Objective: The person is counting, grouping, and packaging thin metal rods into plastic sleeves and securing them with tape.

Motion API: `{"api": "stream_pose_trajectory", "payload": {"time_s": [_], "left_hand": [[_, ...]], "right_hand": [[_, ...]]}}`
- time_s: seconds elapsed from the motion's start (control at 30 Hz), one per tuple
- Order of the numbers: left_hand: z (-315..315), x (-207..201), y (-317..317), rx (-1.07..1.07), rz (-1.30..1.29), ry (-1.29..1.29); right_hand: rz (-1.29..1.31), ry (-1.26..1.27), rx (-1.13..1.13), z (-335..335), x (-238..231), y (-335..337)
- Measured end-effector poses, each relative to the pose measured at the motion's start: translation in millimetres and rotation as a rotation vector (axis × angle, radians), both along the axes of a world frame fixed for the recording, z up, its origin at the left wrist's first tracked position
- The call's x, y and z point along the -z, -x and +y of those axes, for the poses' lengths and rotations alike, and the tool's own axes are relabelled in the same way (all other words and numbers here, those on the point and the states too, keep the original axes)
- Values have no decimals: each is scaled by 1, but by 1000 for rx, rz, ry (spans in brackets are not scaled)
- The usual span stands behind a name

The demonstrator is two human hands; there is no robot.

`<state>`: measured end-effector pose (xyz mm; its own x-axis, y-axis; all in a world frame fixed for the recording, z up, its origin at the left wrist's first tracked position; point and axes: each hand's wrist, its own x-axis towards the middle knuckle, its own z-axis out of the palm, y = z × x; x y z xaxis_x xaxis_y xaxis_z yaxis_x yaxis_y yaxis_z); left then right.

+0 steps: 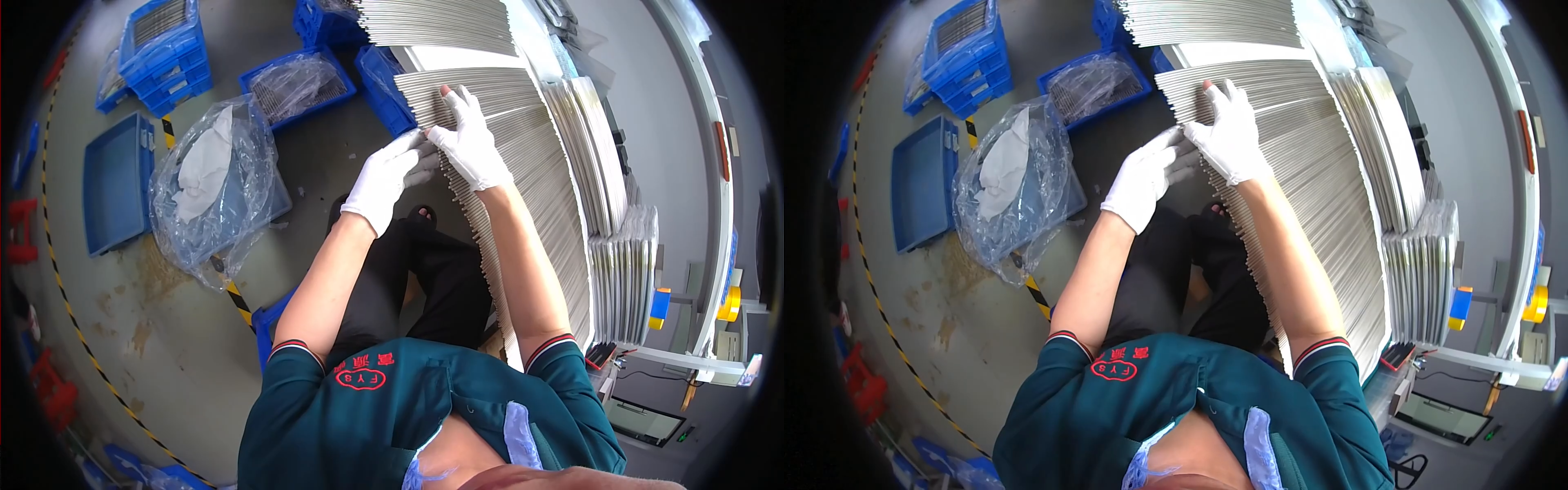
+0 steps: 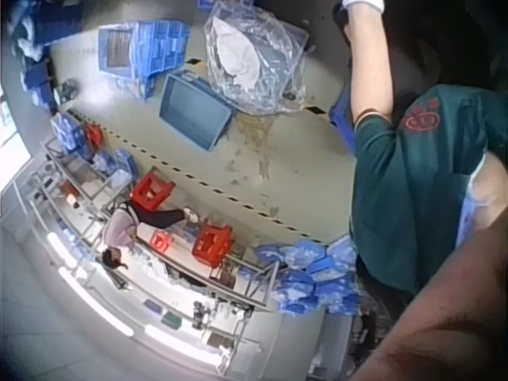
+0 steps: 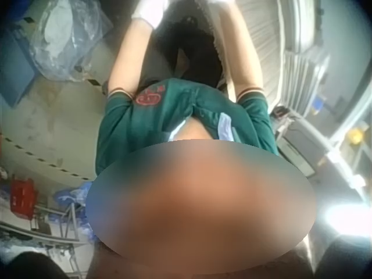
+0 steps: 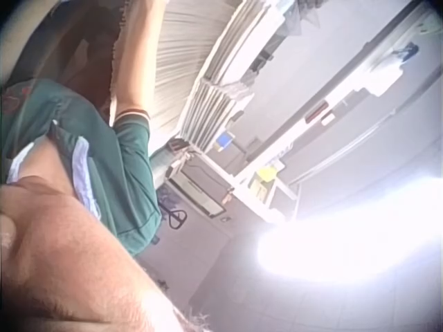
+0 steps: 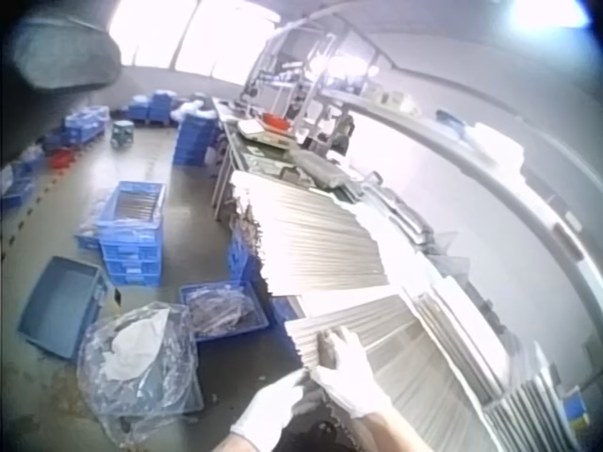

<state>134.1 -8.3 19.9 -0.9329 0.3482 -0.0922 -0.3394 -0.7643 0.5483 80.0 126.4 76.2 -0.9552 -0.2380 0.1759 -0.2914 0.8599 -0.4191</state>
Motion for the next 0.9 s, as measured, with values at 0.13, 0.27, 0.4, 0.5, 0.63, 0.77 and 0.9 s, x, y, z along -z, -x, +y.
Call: {"api": "stream_pose_trajectory", "payload": {"time_s": [0.13,0.27,0.4,0.5,0.63,0.77,0.9], "left_hand": [[0,1,1,-4,10,-4],[1,3,3,-3,-19,-19],[0,2,3,1,-14,-23],[-2,-1,3,3,9,-36],[-5,-6,-1,-17,-31,-20],[-4,-5,-1,-8,-34,-26],[-2,0,-1,-18,4,-52]], "right_hand": [[5,-69,23,-3,-1,1],[-11,-86,22,-1,-3,0],[-26,2,47,-5,-6,-3],[180,-61,-48,2,-7,-3],[477,-238,-181,0,-9,-7],[525,-278,-197,-1,-9,-8],[540,-284,-210,-6,-14,-12]]}}
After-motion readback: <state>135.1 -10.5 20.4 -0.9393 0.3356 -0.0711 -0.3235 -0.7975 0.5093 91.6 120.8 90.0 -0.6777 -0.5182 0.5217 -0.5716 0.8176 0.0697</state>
